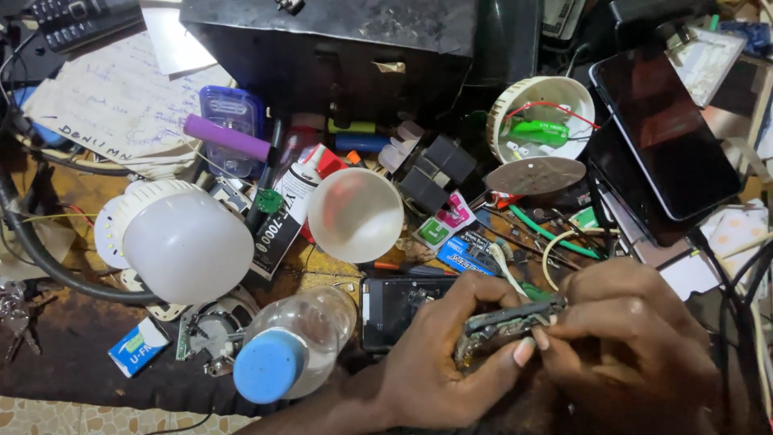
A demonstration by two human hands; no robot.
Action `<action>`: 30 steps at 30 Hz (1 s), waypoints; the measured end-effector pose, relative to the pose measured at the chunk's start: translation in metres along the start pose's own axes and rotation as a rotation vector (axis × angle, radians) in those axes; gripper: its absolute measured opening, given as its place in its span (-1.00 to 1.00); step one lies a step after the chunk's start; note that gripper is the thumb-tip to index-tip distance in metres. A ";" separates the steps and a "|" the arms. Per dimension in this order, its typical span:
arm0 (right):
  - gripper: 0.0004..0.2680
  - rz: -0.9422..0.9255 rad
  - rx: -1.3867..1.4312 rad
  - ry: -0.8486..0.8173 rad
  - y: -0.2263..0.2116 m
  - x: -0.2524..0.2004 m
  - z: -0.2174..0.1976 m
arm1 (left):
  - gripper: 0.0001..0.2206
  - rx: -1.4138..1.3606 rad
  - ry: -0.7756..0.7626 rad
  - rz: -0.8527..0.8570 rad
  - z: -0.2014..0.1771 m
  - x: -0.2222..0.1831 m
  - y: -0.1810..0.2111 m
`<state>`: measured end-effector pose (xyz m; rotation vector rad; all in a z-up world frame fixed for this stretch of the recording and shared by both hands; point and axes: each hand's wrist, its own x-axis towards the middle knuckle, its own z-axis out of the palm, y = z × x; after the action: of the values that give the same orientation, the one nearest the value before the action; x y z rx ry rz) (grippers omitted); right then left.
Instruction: Disassembling and reassembling the internal components of a smartphone on a workbench.
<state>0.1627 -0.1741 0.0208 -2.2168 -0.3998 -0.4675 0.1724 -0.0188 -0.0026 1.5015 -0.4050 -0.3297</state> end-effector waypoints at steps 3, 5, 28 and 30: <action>-0.82 -0.059 0.100 -0.176 0.039 -0.012 -0.011 | -0.78 0.041 -0.004 0.024 -0.003 -0.001 0.006; -0.84 0.074 0.296 -0.127 0.027 -0.009 -0.002 | -0.78 -0.002 -0.015 0.000 -0.004 -0.001 0.008; -0.84 0.493 0.836 -0.129 0.010 -0.009 0.012 | -0.82 -0.011 -0.075 -0.164 -0.004 0.002 0.007; -0.86 0.474 0.741 -0.114 0.008 -0.009 0.013 | -0.84 -0.014 -0.098 -0.182 -0.005 0.003 0.010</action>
<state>0.1610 -0.1696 0.0040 -1.5370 -0.0671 0.0694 0.1767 -0.0153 0.0076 1.5162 -0.3431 -0.5509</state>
